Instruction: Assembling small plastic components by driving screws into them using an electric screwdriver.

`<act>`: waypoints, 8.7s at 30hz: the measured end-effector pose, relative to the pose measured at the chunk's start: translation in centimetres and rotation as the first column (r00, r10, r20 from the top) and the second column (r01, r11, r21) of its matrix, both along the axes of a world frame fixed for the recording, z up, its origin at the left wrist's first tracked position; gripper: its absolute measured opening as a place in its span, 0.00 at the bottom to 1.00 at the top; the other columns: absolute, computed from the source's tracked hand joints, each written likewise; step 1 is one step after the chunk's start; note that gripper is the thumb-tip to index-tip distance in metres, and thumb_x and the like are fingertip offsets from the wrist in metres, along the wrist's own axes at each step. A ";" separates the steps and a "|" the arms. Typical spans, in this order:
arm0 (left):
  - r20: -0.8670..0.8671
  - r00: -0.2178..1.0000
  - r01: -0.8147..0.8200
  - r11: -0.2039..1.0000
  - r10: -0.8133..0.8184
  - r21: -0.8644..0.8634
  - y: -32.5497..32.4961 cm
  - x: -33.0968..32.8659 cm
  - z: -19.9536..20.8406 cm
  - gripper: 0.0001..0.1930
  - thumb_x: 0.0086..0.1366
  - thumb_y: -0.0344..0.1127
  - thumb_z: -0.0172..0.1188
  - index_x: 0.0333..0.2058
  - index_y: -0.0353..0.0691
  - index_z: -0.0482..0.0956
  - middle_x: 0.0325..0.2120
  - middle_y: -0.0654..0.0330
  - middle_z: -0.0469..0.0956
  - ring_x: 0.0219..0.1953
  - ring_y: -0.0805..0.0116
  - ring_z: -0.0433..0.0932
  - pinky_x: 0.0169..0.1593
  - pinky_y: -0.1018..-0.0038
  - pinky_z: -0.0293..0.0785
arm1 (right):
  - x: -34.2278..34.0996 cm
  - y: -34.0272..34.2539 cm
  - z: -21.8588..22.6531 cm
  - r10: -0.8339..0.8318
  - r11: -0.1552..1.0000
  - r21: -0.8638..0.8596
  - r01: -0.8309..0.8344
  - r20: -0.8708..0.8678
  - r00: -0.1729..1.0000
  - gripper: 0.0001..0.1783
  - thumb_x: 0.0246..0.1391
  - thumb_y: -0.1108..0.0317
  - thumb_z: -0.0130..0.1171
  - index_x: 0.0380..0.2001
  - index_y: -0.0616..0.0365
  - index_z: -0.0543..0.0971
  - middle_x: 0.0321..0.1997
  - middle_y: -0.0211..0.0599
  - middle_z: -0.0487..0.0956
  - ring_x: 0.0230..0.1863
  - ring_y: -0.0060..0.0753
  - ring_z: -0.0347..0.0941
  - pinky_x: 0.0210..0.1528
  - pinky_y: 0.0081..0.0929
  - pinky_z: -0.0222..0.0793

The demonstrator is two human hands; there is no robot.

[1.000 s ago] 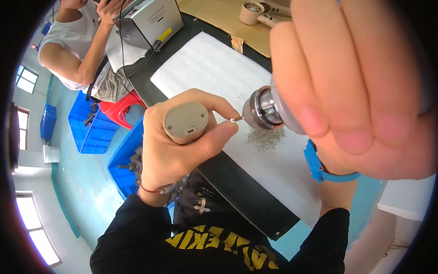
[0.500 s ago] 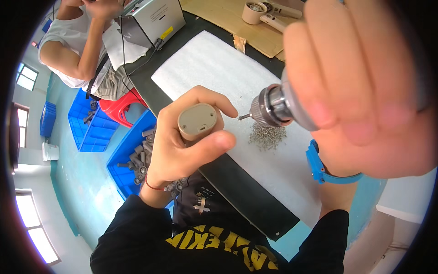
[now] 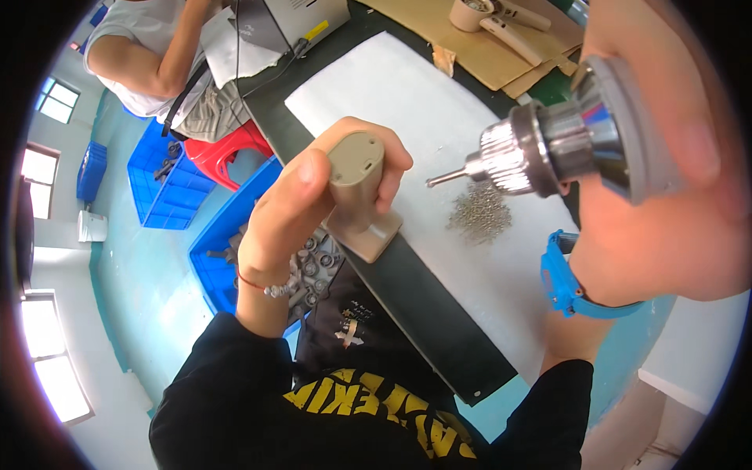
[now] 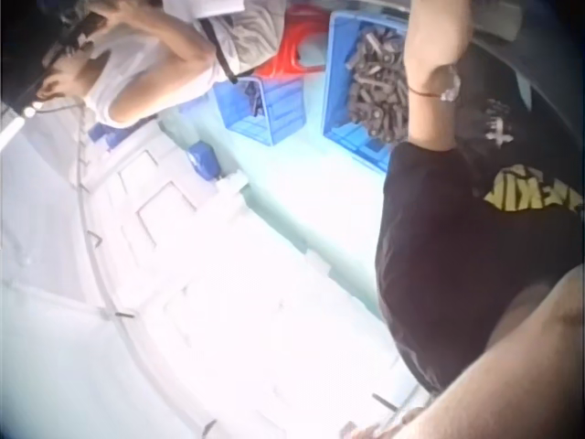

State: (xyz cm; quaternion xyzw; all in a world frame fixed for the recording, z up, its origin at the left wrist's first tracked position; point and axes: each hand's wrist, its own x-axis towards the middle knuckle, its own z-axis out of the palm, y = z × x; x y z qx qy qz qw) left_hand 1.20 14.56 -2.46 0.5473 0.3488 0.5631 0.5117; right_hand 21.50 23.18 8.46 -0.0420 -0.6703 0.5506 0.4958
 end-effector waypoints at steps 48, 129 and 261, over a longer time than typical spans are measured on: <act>-0.183 0.983 0.024 0.978 0.015 0.208 -2.5 3.6 0.4 0.10 0.57 0.34 0.56 0.30 0.31 0.74 0.15 0.64 0.71 0.15 0.75 0.68 0.20 0.79 0.63 | -5.0 -2.4 -0.9 0.381 0.909 -0.137 -0.393 -0.107 0.918 0.11 0.60 0.61 0.45 0.32 0.58 0.69 0.17 0.28 0.67 0.18 0.21 0.64 0.25 0.19 0.61; -0.922 0.380 -0.335 0.940 0.075 -0.062 -4.8 4.7 -1.7 0.32 0.61 0.47 0.57 0.56 0.26 0.68 0.13 0.50 0.75 0.19 0.49 0.77 0.26 0.59 0.74 | 0.2 0.5 -5.5 0.077 0.987 -0.145 -0.074 0.011 0.997 0.17 0.65 0.58 0.40 0.39 0.62 0.70 0.13 0.21 0.58 0.12 0.17 0.53 0.18 0.21 0.55; -0.565 0.027 -0.126 0.563 0.825 0.817 38.1 -1.7 -0.2 0.14 0.60 0.36 0.56 0.45 0.45 0.76 0.49 0.49 0.70 0.51 0.50 0.69 0.50 0.59 0.67 | 3.2 6.3 5.4 -0.171 0.934 -0.356 -0.018 -0.493 0.853 0.16 0.69 0.61 0.38 0.40 0.63 0.69 0.12 0.22 0.59 0.11 0.18 0.54 0.16 0.19 0.56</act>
